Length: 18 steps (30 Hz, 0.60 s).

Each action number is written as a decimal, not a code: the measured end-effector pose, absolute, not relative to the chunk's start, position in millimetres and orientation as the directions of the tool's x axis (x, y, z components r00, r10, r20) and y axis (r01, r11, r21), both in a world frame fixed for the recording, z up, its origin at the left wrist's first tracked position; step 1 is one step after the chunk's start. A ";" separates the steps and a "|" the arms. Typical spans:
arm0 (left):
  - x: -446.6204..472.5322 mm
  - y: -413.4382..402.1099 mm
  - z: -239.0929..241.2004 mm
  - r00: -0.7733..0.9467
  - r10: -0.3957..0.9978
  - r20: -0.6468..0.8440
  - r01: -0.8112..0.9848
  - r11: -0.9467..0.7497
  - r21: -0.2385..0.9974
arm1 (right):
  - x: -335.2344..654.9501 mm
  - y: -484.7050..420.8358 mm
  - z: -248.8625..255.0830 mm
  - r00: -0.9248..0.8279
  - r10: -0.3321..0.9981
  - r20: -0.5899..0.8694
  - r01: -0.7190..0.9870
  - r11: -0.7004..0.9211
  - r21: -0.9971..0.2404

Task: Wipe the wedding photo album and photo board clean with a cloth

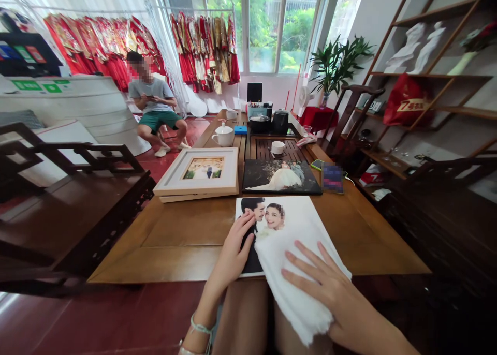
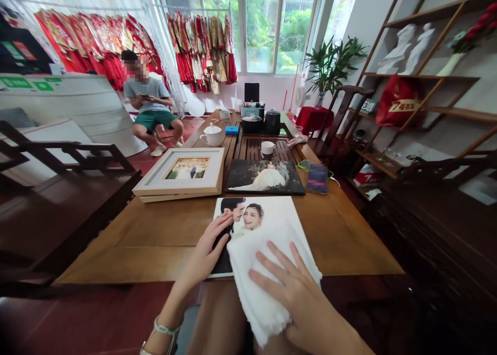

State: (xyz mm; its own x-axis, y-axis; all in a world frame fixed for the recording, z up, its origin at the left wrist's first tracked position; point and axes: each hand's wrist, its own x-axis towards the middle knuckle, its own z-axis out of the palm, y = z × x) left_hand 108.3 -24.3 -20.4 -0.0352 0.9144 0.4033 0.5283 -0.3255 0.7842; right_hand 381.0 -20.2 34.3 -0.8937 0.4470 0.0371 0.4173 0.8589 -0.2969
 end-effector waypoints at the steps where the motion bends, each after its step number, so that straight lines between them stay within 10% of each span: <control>1: 108.1 -24.5 -20.2 -0.032 0.916 0.400 0.528 -0.324 0.785 | 381.2 -15.7 34.0 -0.889 0.455 0.041 0.423 0.854 -0.302; 18: 106.9 -22.6 -22.2 -0.024 0.915 0.403 0.520 -0.333 0.786 | 332.3 91.0 26.3 -0.717 0.670 0.190 0.591 0.730 -0.345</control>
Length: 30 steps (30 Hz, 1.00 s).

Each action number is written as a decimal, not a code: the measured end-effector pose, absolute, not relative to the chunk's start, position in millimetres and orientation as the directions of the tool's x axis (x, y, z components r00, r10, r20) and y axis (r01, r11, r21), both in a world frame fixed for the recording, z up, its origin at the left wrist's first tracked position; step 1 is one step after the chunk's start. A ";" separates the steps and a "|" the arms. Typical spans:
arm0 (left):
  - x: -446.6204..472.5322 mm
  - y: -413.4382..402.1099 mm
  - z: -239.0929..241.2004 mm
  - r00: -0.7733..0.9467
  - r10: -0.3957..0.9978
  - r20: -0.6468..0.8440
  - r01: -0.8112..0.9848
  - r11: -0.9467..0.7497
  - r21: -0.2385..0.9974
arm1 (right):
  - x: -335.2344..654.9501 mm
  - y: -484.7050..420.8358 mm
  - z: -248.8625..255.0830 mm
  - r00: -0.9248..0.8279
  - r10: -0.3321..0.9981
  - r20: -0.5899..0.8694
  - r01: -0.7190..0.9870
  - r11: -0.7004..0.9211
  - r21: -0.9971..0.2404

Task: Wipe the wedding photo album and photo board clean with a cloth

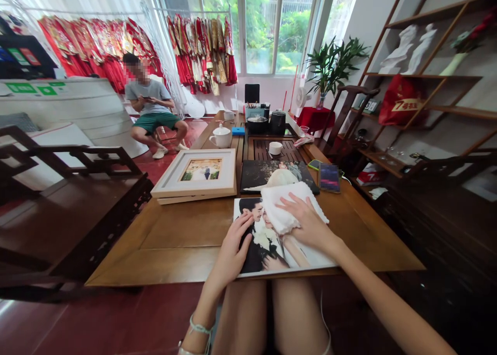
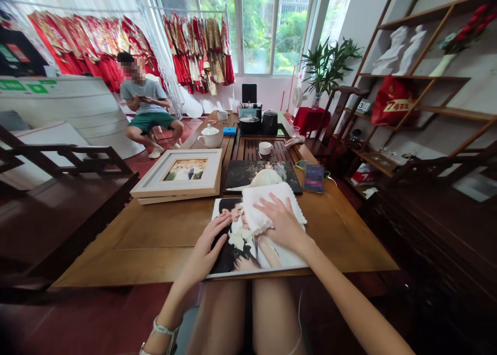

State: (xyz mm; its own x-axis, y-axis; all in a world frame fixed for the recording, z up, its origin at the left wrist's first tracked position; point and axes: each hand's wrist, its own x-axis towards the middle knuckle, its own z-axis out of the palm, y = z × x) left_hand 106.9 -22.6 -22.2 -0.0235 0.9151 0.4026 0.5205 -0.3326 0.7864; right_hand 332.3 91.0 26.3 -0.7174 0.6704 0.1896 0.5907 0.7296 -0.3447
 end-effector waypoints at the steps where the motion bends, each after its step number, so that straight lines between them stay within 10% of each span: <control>1: 107.0 -22.9 -21.8 -0.023 0.914 0.406 0.522 -0.335 0.784 | 333.7 79.1 26.7 -0.745 0.642 0.179 0.568 0.753 -0.333; 10: 107.6 -25.0 -18.4 -0.025 0.920 0.392 0.527 -0.321 0.787 | 379.2 -23.7 34.3 -0.881 0.468 0.072 0.424 0.846 -0.323; 30: 106.6 -23.4 -19.3 -0.028 0.926 0.376 0.521 -0.307 0.796 | 314.3 107.4 33.6 -0.637 0.754 0.157 0.680 0.646 -0.345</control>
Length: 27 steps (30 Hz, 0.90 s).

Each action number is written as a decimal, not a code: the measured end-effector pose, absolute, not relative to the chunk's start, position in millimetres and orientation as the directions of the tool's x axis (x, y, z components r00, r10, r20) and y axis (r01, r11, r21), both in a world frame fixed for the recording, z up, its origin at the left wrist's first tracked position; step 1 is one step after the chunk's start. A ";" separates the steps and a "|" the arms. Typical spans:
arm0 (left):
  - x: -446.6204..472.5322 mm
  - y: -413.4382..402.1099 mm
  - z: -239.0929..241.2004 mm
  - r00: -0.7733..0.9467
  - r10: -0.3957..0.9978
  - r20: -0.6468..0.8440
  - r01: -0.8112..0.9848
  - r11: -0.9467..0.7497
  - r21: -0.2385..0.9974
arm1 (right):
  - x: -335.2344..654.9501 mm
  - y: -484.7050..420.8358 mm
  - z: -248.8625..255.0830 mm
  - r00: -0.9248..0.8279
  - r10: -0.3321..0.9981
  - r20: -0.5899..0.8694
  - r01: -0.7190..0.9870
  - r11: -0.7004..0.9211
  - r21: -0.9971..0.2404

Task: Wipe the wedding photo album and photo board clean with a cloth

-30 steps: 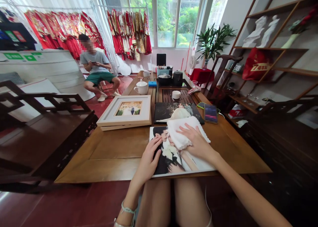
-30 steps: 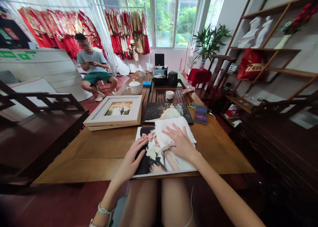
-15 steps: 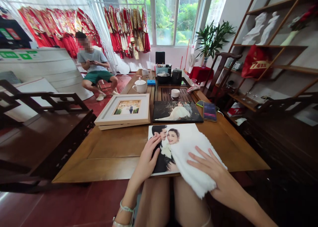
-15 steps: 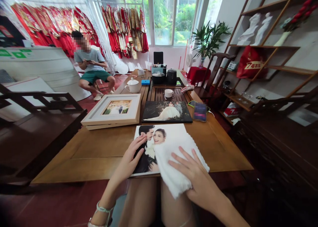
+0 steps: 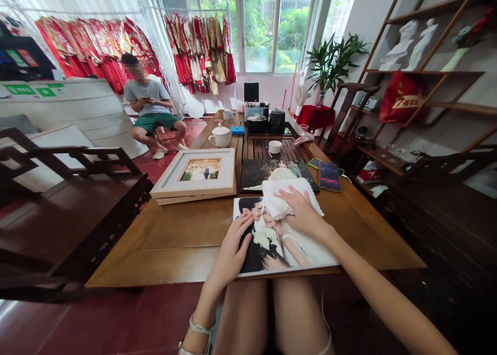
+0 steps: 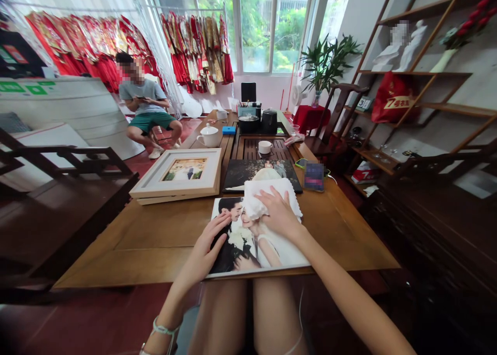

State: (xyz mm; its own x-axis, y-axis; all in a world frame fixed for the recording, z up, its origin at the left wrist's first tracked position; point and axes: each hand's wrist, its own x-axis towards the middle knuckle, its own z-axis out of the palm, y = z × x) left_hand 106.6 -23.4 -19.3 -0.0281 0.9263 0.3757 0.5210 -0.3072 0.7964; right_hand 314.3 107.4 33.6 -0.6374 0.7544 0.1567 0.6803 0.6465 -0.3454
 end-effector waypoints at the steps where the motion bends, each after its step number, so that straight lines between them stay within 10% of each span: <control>1: 106.7 -23.5 -19.1 -0.030 0.926 0.375 0.522 -0.306 0.796 | 312.8 103.8 34.0 -0.646 0.748 0.152 0.675 0.653 -0.343; 14: 108.3 -24.5 -18.8 -0.027 0.919 0.394 0.539 -0.319 0.779 | 366.7 -29.3 16.3 -0.800 0.575 0.173 0.532 0.812 -0.240; 27: 106.4 -22.9 -19.8 -0.016 0.935 0.354 0.529 -0.292 0.797 | 332.8 92.7 23.8 -0.658 0.737 0.153 0.637 0.654 -0.408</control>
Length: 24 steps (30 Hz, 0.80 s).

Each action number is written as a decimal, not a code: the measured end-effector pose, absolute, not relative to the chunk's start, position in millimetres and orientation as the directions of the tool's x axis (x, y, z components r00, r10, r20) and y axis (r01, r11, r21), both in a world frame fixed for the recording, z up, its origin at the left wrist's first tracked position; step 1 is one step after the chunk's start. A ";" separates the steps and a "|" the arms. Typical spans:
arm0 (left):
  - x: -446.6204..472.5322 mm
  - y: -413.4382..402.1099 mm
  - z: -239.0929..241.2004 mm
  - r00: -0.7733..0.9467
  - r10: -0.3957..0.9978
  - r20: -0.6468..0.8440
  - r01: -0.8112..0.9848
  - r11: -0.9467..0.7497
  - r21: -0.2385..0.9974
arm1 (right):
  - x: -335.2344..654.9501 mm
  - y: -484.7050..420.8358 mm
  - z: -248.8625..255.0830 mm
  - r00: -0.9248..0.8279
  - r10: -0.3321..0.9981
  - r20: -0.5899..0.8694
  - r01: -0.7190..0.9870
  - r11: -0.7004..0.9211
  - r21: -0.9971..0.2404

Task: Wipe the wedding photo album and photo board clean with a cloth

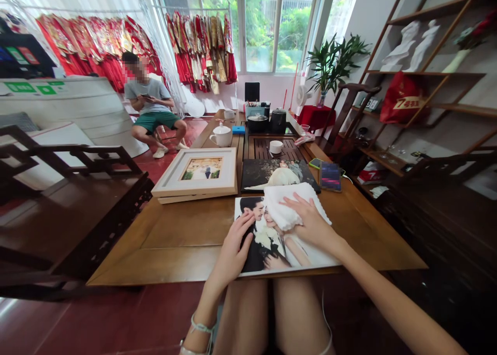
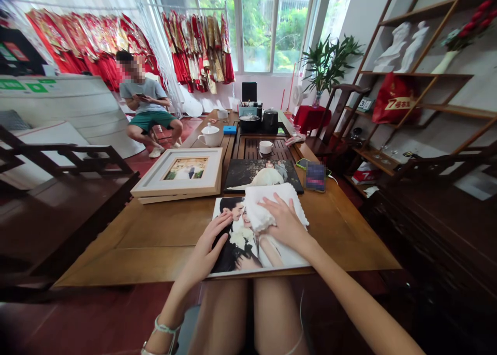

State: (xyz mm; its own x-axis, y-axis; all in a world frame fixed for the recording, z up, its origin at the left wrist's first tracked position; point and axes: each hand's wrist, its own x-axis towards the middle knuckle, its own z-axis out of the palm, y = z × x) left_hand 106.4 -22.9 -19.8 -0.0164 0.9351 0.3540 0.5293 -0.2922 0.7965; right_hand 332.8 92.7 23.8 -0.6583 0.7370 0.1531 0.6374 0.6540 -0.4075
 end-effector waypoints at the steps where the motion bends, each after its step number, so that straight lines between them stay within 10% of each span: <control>1: 106.3 -22.8 -19.7 -0.014 0.936 0.352 0.532 -0.291 0.795 | 328.0 99.8 24.8 -0.650 0.744 0.153 0.645 0.647 -0.407; 24: 107.3 -23.8 -19.6 -0.020 0.920 0.391 0.537 -0.320 0.781 | 358.8 11.9 19.2 -0.740 0.658 0.136 0.561 0.717 -0.414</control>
